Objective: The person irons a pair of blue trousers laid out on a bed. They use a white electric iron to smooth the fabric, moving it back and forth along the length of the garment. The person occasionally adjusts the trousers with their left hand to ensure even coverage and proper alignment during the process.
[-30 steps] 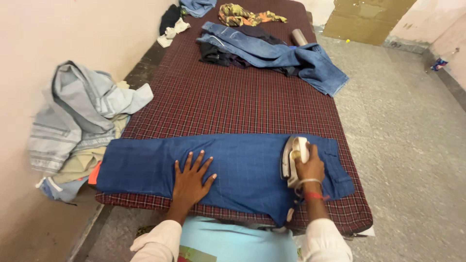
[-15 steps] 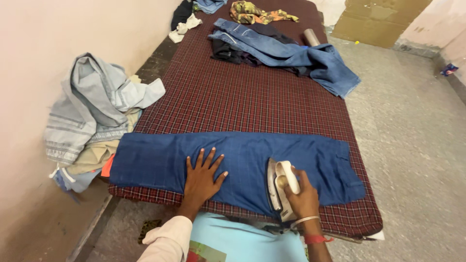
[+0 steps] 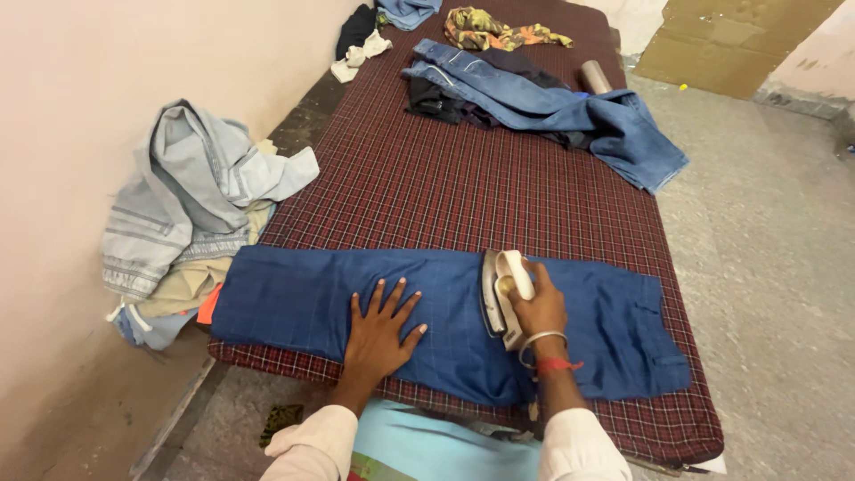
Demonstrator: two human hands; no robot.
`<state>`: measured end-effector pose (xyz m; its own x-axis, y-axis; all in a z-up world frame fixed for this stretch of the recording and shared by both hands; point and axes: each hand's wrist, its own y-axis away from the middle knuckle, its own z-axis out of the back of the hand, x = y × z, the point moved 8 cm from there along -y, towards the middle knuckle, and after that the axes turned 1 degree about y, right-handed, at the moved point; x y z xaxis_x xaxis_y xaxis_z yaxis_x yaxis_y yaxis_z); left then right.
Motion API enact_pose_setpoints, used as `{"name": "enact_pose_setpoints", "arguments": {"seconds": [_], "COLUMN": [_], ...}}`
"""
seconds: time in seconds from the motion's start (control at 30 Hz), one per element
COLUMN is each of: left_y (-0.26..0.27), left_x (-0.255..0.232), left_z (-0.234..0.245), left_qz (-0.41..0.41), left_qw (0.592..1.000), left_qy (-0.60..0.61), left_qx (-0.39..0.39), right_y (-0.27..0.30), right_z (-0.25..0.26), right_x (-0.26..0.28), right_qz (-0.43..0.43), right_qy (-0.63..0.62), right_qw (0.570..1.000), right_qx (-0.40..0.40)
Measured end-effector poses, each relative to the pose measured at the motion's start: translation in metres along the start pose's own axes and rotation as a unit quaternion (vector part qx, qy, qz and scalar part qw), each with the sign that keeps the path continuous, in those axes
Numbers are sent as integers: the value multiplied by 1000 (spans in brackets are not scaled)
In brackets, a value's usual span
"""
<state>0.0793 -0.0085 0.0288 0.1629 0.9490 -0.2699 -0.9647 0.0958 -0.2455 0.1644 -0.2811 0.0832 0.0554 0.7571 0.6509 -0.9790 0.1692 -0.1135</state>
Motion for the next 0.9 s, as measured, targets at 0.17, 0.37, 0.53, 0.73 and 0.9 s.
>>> {"name": "enact_pose_setpoints", "arguments": {"seconds": [0.17,0.37,0.53,0.73,0.9], "left_y": [2,5,7,6,43], "left_x": [2,3,4,9,-39], "left_z": [-4,-3,-9,-20,-21], "left_qz": [11,3,-11,8,-33], "left_qw": [1000,1000,999,998,985], "left_qy": [1,9,8,54,167], "left_qx": [16,-21,-38,-22,14], "right_y": [-1,18,59,95,129], "right_z": [-2,-1,13,48,115], "right_x": [5,4,-16,-57,-101], "right_qz": [10,17,53,70,98], "right_qy": [4,14,9,-121,-317], "right_qw": [1000,1000,998,990,937], "right_qx": [4,19,19,9,-113]}}
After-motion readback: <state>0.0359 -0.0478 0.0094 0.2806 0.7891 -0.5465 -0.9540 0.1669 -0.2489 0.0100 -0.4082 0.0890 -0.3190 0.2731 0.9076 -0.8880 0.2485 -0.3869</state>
